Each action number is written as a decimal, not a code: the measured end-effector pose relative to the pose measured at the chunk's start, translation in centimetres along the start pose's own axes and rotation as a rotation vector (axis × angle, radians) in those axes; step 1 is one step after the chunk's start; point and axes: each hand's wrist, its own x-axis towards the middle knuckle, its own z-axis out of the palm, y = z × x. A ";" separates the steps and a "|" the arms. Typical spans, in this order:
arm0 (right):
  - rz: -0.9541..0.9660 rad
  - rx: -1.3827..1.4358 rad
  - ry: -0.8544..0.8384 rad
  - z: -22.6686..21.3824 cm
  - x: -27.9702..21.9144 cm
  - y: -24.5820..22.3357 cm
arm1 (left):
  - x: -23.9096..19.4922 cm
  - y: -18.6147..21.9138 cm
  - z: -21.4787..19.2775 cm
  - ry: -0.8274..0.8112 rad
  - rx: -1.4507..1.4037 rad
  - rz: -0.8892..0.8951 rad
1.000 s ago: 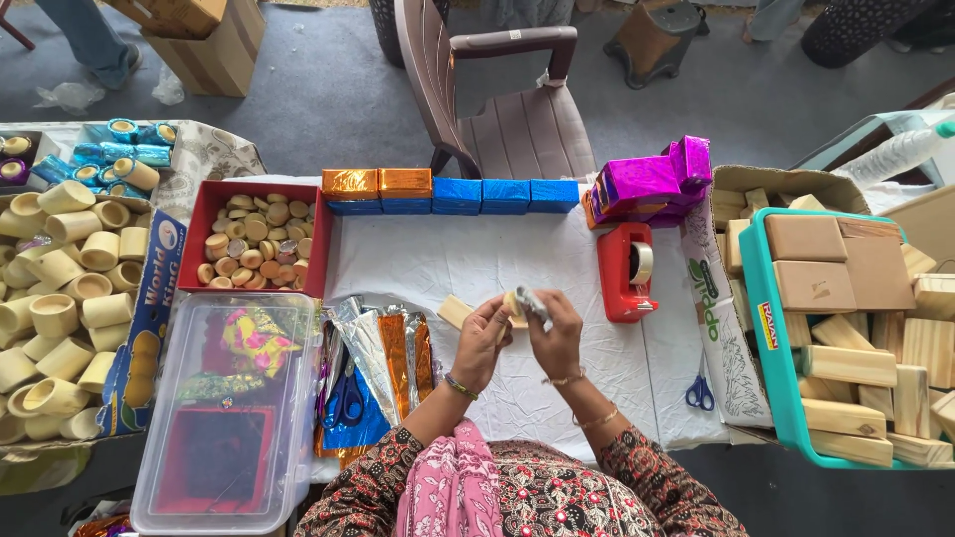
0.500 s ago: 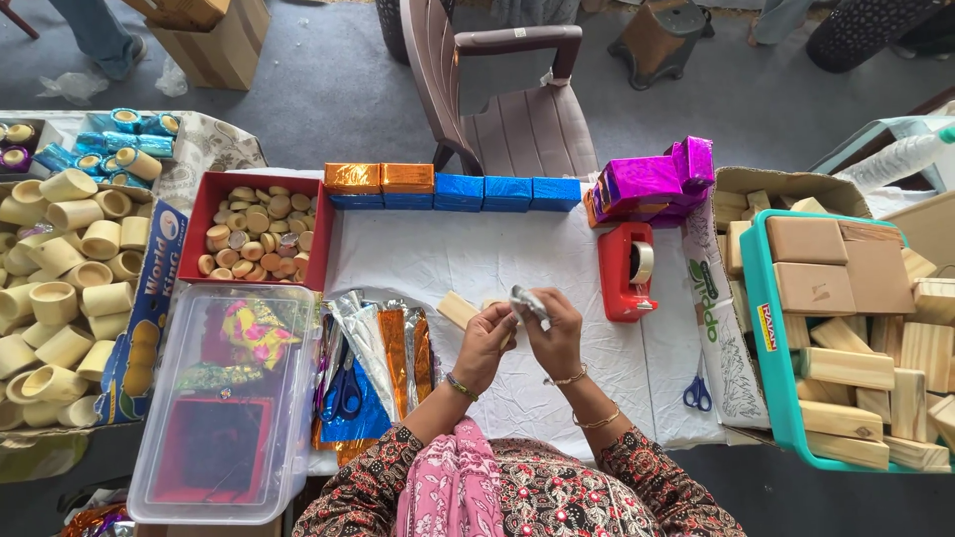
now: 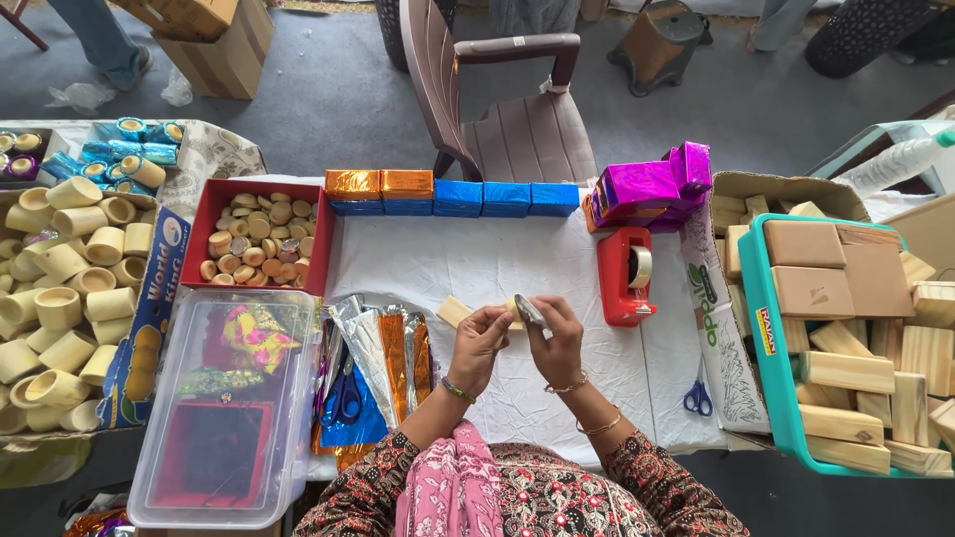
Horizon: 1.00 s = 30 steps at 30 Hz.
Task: The person cleans a small wooden box with a white cloth, then places it on a sheet of metallic wrapping paper. They fold the paper around the box and secure it with clear tape from a dispenser.
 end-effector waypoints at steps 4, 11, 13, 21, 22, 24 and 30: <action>-0.027 0.042 -0.017 -0.3 0.8 -1.2 | -0.1 0.6 1.1 0.012 -0.012 -0.003; -0.081 0.015 -0.017 0.1 0.2 -1.7 | -0.3 1.1 2.0 0.182 0.197 0.063; -0.076 0.017 -0.022 0.1 0.0 -1.7 | -0.8 1.5 2.4 0.171 0.211 0.063; 0.004 0.055 -0.006 0.4 1.1 -0.6 | -0.5 1.6 1.1 0.092 0.171 0.038; 0.004 0.056 -0.005 0.7 0.7 0.7 | -0.5 1.8 1.4 0.092 0.171 0.039; 0.416 0.452 -0.067 1.5 -0.3 3.2 | -0.6 2.2 1.8 0.086 0.052 -0.102; 0.370 0.353 -0.165 1.8 -0.6 0.6 | -0.6 2.3 2.5 0.255 0.074 -0.194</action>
